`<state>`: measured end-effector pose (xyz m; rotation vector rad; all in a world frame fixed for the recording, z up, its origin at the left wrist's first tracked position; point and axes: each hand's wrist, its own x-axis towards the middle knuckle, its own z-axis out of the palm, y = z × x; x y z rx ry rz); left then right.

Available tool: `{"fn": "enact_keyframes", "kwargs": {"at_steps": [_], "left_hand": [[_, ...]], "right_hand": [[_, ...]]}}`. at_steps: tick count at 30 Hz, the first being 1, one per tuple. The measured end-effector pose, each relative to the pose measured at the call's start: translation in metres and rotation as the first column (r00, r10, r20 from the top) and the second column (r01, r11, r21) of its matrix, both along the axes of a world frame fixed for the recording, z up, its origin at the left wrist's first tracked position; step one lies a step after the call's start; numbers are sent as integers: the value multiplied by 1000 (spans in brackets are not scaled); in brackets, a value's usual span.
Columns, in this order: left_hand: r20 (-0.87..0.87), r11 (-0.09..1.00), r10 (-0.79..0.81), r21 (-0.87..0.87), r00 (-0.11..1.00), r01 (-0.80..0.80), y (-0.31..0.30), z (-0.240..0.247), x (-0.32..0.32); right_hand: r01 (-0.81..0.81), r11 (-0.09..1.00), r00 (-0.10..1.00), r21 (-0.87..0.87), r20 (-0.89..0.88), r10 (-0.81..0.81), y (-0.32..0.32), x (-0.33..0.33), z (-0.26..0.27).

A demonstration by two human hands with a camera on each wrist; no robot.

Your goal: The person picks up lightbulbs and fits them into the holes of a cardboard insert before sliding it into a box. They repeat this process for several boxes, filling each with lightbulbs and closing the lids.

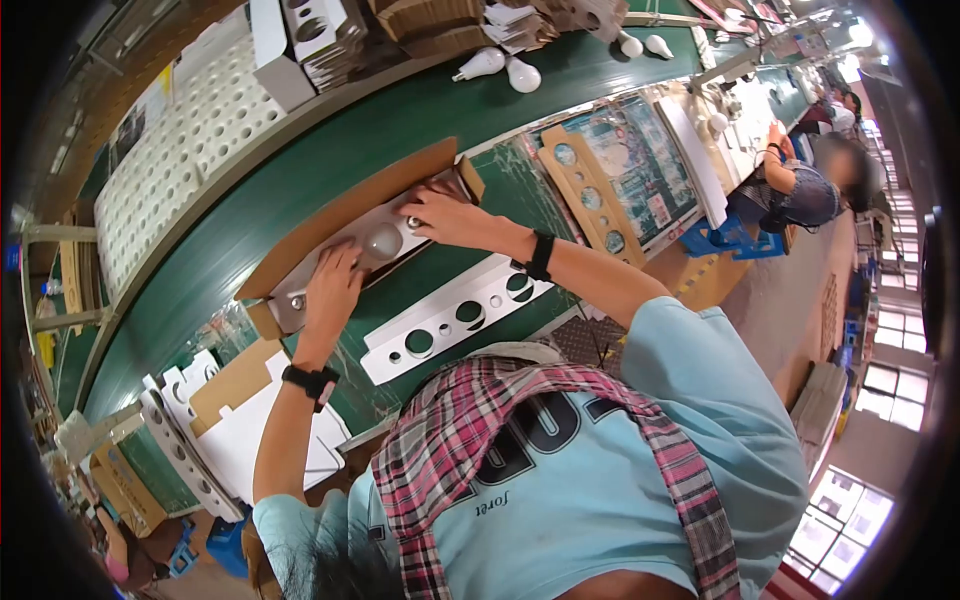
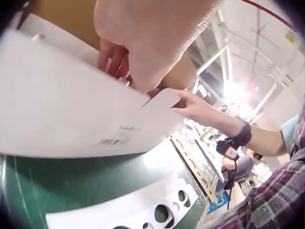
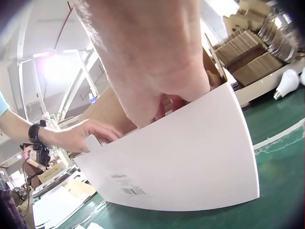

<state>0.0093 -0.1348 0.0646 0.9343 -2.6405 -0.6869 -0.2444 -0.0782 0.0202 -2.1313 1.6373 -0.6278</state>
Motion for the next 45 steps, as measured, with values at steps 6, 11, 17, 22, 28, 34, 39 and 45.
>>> {"fn": "enact_keyframes", "kwargs": {"at_steps": [6, 11, 17, 22, 28, 34, 39, 45], "left_hand": [[73, 993, 2, -120, 997, 7, 10, 29, 41], [268, 984, 2, -174, 963, 46, 21, 8, 92], [210, 945, 63, -326, 976, 9, 0, 8, 91], [209, 907, 213, -405, 955, -113, -60, 13, 121], [211, 815, 415, -519, 885, -258, -149, 4, 184], [346, 810, 553, -438, 758, -390, -185, -56, 247], [-94, 633, 689, -407, 719, -659, -116, 6, 205], [-101, 686, 719, -52, 687, -726, 24, -54, 201]], "right_hand": [[-122, 989, 926, -88, -369, 81, 16, -23, 67], [-341, 923, 692, -176, -712, 120, 40, -58, 64], [-255, 955, 773, -149, -625, 109, 12, -52, 62], [-247, 904, 849, -349, -528, 28, -55, -26, 63], [-277, 850, 876, -448, -481, 32, -175, 39, 45], [-243, 919, 879, -310, -471, 74, -207, 93, 45], [-14, 902, 1000, -432, -8, 11, -141, 60, 70], [12, 982, 998, 188, 60, -24, 14, 0, -2]]}}
